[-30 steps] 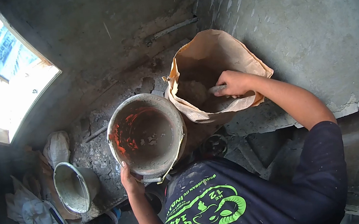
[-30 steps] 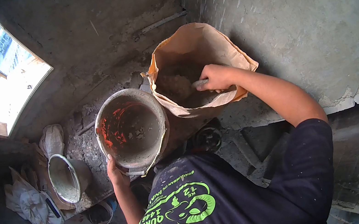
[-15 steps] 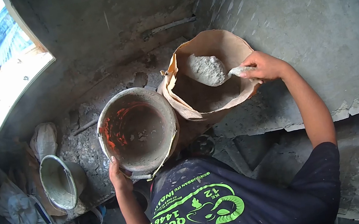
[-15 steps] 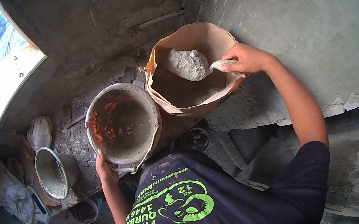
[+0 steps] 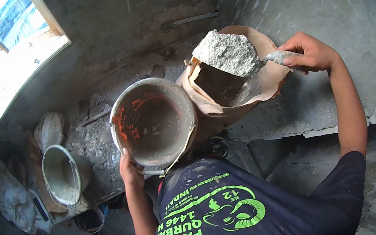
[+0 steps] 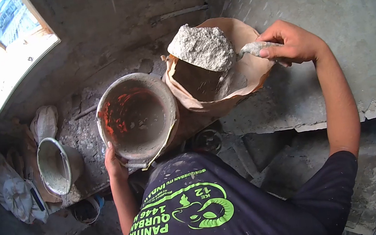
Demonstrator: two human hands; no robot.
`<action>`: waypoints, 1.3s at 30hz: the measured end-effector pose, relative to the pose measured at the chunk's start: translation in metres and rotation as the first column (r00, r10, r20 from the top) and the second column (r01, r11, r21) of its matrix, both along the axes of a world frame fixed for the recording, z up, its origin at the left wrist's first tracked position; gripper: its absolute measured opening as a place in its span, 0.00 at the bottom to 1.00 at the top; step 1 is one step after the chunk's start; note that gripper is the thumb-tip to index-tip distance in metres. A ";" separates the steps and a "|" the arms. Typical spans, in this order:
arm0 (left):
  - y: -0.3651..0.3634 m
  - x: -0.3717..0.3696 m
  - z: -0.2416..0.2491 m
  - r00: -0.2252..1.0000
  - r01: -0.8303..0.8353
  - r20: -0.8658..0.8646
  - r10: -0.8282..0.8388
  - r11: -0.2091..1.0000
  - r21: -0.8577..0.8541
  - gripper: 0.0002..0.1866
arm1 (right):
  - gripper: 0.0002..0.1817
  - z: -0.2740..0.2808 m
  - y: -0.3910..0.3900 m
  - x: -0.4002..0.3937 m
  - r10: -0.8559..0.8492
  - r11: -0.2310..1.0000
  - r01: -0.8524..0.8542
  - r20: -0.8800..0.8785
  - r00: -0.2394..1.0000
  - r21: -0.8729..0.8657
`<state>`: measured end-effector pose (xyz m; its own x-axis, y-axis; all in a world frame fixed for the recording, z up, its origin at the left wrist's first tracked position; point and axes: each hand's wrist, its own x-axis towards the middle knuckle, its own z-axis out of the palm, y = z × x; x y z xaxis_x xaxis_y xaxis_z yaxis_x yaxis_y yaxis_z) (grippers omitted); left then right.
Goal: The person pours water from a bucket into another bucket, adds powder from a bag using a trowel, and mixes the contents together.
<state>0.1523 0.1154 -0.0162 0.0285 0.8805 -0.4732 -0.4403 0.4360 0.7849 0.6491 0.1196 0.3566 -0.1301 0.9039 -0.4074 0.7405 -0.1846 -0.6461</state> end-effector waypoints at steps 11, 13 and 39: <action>-0.024 0.024 0.018 0.981 -0.129 0.152 0.121 0.991 0.039 0.22 | 0.14 -0.074 0.034 -0.092 0.254 0.966 -0.257 -0.181 0.950 0.004; -0.029 0.026 0.028 0.978 -0.161 0.139 0.154 0.986 0.041 0.24 | 0.16 -0.097 0.035 -0.114 0.280 0.958 -0.287 -0.185 0.942 -0.010; -0.031 0.022 0.020 0.999 -0.039 0.026 0.037 0.994 0.107 0.16 | 0.16 -0.230 0.049 -0.253 0.424 0.835 -0.542 0.741 0.521 -0.098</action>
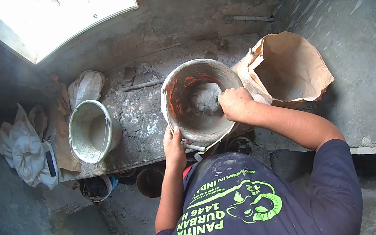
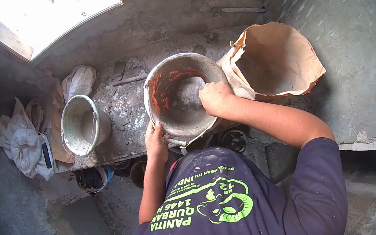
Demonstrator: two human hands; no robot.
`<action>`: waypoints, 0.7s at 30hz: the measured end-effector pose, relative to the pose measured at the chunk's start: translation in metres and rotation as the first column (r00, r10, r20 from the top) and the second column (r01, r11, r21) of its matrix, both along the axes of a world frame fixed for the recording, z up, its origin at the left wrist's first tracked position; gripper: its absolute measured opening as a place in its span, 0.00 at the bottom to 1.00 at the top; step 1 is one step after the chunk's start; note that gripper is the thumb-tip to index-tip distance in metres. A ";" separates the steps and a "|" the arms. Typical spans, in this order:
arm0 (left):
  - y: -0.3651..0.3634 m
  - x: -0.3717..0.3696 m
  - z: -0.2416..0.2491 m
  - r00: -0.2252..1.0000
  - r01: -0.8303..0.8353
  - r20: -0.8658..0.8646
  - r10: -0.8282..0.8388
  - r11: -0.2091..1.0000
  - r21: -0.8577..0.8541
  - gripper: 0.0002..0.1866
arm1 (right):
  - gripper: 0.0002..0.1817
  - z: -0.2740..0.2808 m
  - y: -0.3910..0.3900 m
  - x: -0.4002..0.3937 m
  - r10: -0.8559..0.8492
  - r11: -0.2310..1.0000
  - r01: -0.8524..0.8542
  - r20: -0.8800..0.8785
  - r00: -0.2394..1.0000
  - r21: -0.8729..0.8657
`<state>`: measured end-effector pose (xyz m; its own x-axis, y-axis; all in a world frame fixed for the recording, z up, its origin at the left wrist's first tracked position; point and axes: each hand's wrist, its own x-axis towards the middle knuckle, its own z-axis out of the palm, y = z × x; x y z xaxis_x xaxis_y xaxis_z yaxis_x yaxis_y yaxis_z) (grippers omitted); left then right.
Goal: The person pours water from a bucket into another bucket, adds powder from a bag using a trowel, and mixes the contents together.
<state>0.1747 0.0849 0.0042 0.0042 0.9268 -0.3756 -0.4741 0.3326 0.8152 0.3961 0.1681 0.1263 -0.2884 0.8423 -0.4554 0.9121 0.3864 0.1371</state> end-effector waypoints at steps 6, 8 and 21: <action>0.000 -0.001 -0.002 1.000 0.011 -0.007 -0.011 1.000 0.000 0.17 | 0.10 0.004 -0.014 0.016 0.097 0.946 -0.113 0.069 0.993 0.303; 0.000 -0.001 0.002 1.000 0.015 -0.016 -0.015 1.000 -0.003 0.17 | 0.10 0.000 -0.016 0.020 0.127 0.911 -0.154 0.096 0.987 0.382; -0.002 -0.004 -0.007 1.000 0.021 0.018 -0.021 1.000 -0.005 0.18 | 0.12 0.068 -0.041 0.047 0.164 0.891 -0.154 0.015 0.986 0.427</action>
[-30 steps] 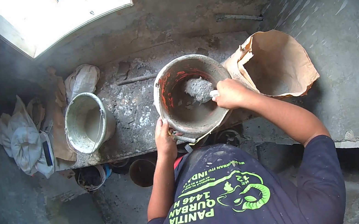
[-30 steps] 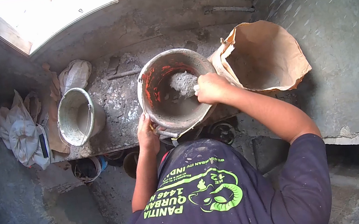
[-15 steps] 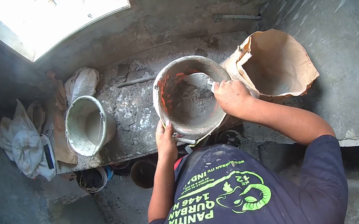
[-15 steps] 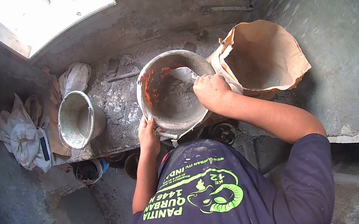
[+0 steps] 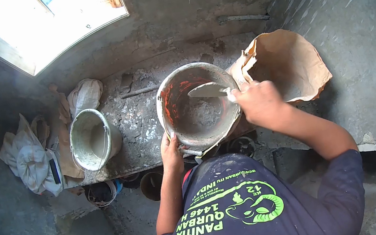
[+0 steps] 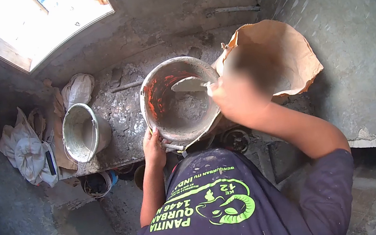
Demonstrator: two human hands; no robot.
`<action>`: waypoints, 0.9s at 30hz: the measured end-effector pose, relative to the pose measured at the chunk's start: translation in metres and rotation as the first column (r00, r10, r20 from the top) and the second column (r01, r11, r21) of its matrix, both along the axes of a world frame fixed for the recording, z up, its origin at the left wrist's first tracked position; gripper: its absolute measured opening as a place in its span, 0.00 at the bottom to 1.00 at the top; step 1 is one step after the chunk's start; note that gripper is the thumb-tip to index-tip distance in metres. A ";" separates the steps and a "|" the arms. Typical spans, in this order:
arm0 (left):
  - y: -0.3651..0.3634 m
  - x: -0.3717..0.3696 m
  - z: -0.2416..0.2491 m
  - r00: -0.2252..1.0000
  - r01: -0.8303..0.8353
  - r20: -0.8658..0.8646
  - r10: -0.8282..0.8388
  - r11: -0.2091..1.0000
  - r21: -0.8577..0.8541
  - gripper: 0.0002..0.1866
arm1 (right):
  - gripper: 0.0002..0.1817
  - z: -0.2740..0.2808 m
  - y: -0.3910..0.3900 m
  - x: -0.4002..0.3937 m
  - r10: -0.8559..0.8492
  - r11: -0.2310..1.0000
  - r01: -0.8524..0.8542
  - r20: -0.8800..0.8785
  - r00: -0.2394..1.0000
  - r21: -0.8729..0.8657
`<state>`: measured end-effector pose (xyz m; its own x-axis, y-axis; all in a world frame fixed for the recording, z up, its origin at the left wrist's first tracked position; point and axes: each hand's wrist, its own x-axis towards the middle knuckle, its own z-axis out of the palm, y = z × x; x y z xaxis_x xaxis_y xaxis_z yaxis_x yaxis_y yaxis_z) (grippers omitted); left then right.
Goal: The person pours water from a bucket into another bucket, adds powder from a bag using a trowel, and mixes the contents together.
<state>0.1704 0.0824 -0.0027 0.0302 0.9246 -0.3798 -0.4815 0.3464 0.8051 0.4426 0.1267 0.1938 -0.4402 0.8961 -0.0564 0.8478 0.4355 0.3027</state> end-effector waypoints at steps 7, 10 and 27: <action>0.001 0.004 0.009 0.999 -0.030 -0.038 0.030 1.000 -0.008 0.20 | 0.20 0.179 -0.036 0.072 -0.334 0.942 0.325 -0.362 0.870 -0.087; 0.001 0.005 0.010 0.998 -0.055 -0.019 0.055 0.999 -0.002 0.20 | 0.20 0.180 -0.054 0.135 0.013 0.937 0.100 -0.320 0.947 0.335; 0.002 0.001 0.002 0.997 -0.080 0.022 0.080 0.997 0.000 0.20 | 0.12 -0.045 0.056 0.204 -0.298 0.846 0.414 0.347 0.889 -0.336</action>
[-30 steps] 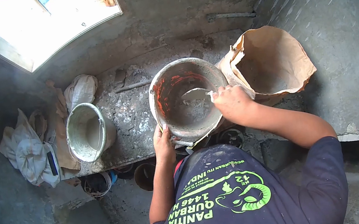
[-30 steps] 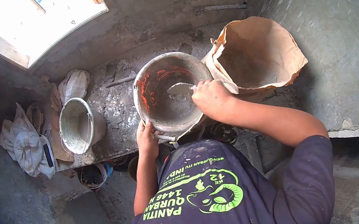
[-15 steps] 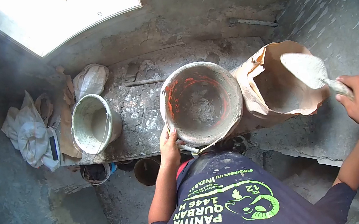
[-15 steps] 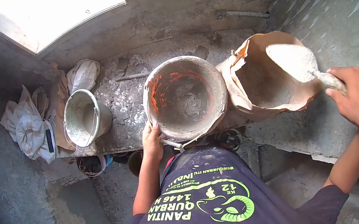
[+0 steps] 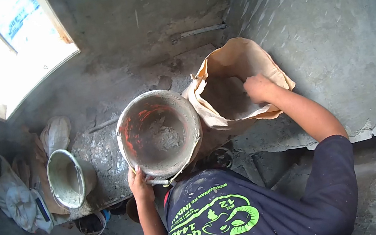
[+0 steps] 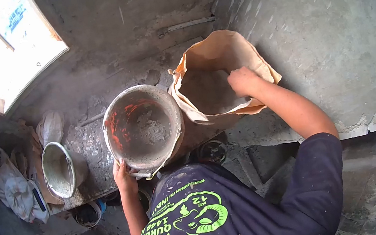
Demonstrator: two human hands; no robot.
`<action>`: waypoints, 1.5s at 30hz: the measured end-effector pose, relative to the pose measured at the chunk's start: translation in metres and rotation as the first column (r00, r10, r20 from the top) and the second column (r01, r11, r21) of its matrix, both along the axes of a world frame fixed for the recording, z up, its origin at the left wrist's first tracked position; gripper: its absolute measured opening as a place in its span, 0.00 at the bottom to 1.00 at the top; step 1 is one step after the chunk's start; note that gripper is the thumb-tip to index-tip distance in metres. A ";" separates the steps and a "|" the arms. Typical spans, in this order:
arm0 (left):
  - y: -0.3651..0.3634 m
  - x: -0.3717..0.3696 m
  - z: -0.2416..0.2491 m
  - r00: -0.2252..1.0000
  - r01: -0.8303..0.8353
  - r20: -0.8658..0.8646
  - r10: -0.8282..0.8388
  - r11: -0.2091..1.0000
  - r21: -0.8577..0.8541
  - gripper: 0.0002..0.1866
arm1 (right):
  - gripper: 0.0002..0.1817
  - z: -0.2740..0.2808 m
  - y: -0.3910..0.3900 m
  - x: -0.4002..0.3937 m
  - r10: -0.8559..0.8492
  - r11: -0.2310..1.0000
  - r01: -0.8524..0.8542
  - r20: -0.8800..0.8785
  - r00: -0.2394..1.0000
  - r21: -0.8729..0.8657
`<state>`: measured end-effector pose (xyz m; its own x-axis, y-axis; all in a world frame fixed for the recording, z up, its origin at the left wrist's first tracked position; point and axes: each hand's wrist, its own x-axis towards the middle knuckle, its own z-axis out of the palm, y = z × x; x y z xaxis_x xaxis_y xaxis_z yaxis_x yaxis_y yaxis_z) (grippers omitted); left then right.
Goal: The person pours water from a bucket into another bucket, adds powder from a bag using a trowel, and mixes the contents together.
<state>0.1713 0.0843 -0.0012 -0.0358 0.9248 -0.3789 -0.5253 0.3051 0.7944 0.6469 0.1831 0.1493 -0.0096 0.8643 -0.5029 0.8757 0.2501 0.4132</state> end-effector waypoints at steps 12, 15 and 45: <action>0.000 -0.006 -0.003 0.996 0.055 -0.069 -0.054 0.998 0.014 0.18 | 0.22 -0.024 -0.010 0.006 -0.148 0.986 0.117 -0.308 0.940 -0.116; 0.002 -0.006 -0.004 0.996 0.040 -0.081 -0.039 0.999 0.009 0.18 | 0.23 -0.043 -0.003 0.017 -0.127 0.992 0.114 -0.436 0.891 -0.057; 0.004 -0.009 0.000 0.991 0.120 -0.057 -0.120 0.993 -0.006 0.20 | 0.25 -0.032 -0.010 -0.001 -0.311 0.946 0.262 -0.750 0.584 -0.189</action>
<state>0.1622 0.0883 -0.0009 0.0542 0.9227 -0.3818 -0.4388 0.3654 0.8209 0.6460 0.1734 0.1176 -0.1658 0.8641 -0.4752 0.8942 -0.0714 -0.4419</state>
